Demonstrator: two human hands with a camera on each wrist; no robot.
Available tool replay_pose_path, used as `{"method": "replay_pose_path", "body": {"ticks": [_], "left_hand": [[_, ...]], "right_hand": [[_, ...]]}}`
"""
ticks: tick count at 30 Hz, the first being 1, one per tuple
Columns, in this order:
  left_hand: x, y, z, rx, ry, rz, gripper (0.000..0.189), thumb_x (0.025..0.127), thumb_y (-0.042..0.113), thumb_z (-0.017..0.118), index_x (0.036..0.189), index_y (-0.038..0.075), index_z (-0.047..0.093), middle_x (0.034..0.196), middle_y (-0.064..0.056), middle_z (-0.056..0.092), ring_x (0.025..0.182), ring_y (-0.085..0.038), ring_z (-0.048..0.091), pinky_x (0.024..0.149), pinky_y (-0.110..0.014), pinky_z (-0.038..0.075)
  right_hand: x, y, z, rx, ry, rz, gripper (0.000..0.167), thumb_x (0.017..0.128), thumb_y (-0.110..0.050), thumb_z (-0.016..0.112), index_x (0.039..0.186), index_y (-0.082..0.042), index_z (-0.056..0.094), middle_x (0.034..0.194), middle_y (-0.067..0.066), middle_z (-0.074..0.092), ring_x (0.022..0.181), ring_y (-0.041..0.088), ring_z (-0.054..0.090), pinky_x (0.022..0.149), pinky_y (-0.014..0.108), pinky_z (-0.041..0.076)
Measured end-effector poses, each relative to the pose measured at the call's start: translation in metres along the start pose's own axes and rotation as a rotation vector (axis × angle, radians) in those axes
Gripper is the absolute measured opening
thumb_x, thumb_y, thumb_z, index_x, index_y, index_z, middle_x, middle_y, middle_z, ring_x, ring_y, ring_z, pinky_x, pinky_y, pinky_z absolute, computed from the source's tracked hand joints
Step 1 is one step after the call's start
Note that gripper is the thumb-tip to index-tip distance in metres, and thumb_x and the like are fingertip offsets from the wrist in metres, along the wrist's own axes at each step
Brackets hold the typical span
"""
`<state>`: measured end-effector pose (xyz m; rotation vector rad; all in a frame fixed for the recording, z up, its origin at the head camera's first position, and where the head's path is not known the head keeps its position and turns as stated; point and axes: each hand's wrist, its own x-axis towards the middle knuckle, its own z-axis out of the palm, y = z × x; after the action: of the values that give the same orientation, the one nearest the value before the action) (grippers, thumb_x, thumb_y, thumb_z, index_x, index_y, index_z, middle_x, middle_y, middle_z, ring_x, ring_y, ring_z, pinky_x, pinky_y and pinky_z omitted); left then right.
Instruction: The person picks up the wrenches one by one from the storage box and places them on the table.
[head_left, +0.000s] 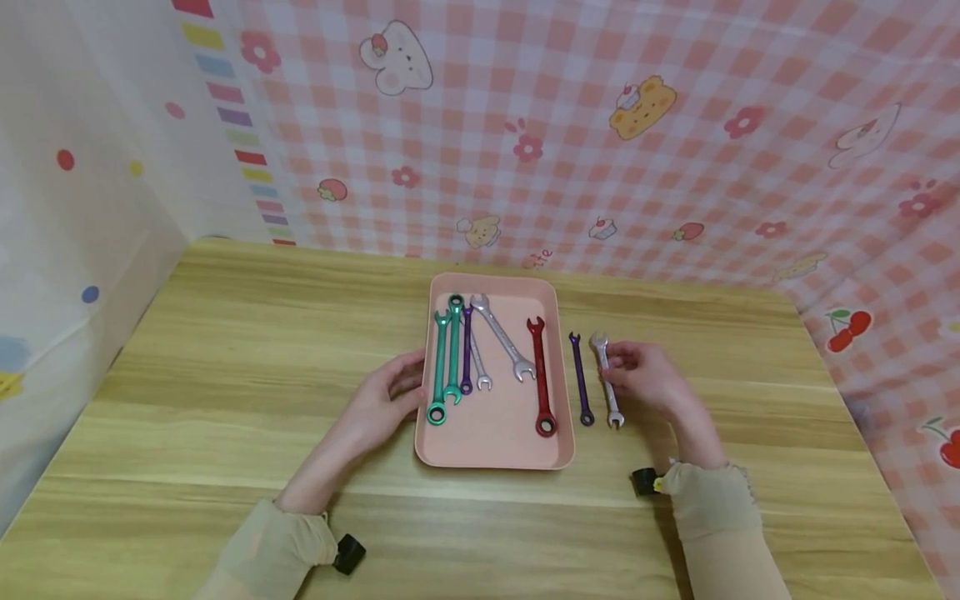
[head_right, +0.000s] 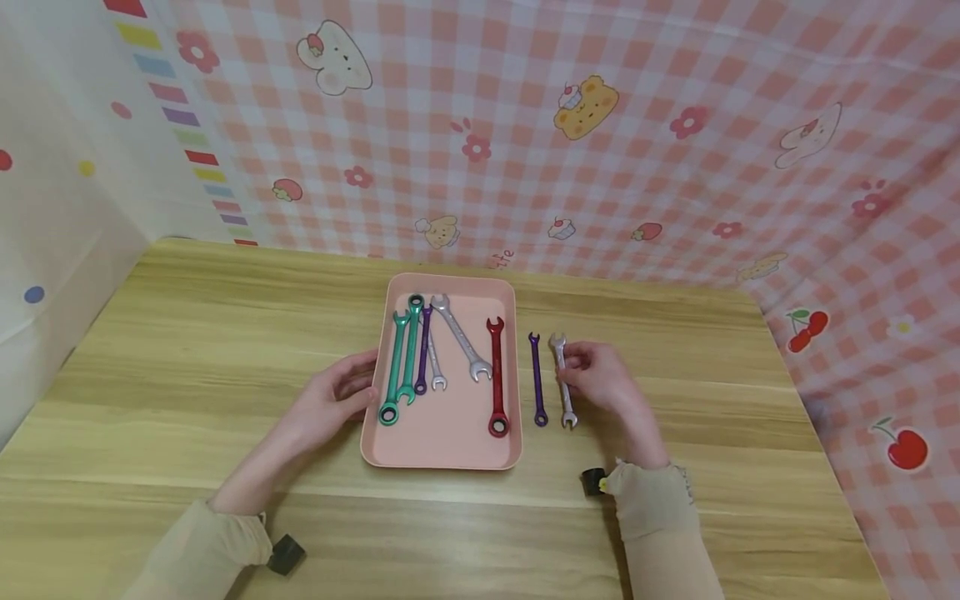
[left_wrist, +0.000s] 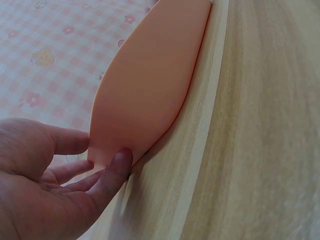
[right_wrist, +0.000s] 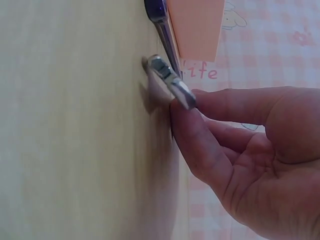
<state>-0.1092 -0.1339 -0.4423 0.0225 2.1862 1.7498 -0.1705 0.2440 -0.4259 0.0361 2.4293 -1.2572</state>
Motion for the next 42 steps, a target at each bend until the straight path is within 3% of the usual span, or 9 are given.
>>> {"method": "replay_pose_path", "body": {"ticks": [11, 29, 38, 42], "left_hand": [[0.0008, 0.0021, -0.0003, 0.002, 0.001, -0.012, 0.055, 0.107, 0.003, 0.052, 0.16, 0.0, 0.037, 0.157, -0.029, 0.05, 0.145, -0.044, 0.053, 0.104, -0.042, 0.062], [0.0023, -0.0001, -0.0005, -0.002, 0.004, -0.021, 0.056, 0.106, 0.003, 0.053, 0.16, 0.001, 0.038, 0.156, -0.029, 0.051, 0.144, -0.043, 0.054, 0.104, -0.04, 0.062], [0.0021, -0.0006, 0.0, -0.007, -0.002, -0.019, 0.056, 0.107, 0.002, 0.053, 0.161, 0.0, 0.037, 0.157, -0.029, 0.05, 0.145, -0.044, 0.053, 0.104, -0.042, 0.062], [0.0019, -0.0004, 0.0003, -0.012, -0.003, -0.018, 0.056, 0.107, 0.002, 0.052, 0.161, 0.0, 0.036, 0.158, -0.029, 0.049, 0.146, -0.044, 0.052, 0.105, -0.042, 0.062]], "right_hand": [[0.0017, -0.0048, 0.0059, -0.123, 0.061, -0.015, 0.042, 0.097, 0.0, 0.064, 0.135, 0.017, 0.056, 0.109, 0.025, 0.07, 0.086, 0.011, 0.065, 0.07, 0.018, 0.059], [0.0025, -0.0062, 0.0083, -0.188, 0.091, -0.007, 0.045, 0.095, -0.001, 0.067, 0.135, 0.016, 0.056, 0.108, 0.026, 0.07, 0.091, 0.02, 0.067, 0.067, 0.018, 0.058], [0.0027, -0.0052, 0.0083, -0.228, 0.115, 0.007, 0.046, 0.096, -0.001, 0.067, 0.137, 0.015, 0.056, 0.099, 0.018, 0.067, 0.083, 0.017, 0.065, 0.064, 0.018, 0.056], [0.0013, -0.005, 0.0056, -0.221, 0.128, -0.001, 0.047, 0.098, -0.006, 0.066, 0.138, 0.015, 0.055, 0.106, 0.022, 0.069, 0.091, 0.025, 0.069, 0.066, 0.017, 0.055]]}}
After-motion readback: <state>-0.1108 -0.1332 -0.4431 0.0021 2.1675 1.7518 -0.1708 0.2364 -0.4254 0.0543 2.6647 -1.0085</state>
